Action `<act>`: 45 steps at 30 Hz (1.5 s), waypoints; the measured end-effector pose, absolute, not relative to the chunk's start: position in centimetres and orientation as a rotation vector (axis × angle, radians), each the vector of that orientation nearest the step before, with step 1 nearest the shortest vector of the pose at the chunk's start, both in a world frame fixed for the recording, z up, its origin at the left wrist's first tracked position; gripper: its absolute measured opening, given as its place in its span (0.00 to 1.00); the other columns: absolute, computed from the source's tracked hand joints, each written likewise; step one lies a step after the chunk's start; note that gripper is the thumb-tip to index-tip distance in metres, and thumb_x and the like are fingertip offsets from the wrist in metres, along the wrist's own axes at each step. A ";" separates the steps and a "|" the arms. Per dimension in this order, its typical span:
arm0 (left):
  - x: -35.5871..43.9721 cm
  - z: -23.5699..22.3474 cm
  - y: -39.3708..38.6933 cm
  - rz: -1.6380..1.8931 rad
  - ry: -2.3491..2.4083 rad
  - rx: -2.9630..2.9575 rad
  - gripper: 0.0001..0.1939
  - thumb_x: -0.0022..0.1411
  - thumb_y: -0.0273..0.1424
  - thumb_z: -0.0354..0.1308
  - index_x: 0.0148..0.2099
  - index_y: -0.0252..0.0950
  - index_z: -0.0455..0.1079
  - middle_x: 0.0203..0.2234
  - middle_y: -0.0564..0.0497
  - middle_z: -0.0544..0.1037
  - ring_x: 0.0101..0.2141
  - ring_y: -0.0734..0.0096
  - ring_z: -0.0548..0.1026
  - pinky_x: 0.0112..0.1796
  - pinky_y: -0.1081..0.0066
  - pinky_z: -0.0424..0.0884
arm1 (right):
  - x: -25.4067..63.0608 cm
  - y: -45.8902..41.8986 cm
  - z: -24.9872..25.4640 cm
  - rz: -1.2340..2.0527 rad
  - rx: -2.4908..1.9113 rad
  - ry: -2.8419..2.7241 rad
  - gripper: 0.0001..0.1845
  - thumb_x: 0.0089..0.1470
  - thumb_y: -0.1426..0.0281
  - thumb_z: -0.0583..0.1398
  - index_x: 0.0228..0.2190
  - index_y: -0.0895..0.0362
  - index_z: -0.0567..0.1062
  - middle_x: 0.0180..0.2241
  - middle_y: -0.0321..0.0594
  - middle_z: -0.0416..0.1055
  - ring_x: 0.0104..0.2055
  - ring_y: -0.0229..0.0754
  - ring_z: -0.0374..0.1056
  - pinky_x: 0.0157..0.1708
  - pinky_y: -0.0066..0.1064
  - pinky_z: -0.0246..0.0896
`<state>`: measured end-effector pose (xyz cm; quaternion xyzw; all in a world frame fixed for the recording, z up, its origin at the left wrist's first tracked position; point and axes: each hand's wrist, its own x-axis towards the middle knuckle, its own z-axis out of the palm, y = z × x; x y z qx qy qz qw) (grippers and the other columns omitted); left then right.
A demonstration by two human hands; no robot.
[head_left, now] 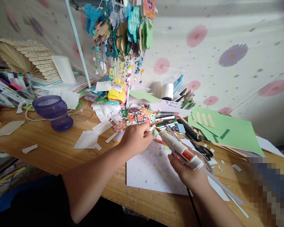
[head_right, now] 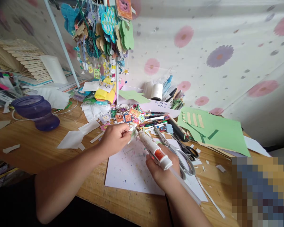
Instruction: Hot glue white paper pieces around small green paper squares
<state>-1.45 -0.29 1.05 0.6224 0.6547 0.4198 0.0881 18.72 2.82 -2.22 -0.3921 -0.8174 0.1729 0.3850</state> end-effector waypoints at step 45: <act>-4.5 2.7 0.1 1.050 1.236 1.664 0.08 0.48 0.26 0.56 0.20 0.34 0.61 0.26 0.53 0.73 0.28 0.75 0.67 0.29 0.73 0.59 | 21.1 4.8 0.2 1.480 -1.011 -1.902 0.02 0.39 0.69 0.62 0.21 0.55 0.74 0.21 0.38 0.69 0.24 0.41 0.64 0.21 0.31 0.58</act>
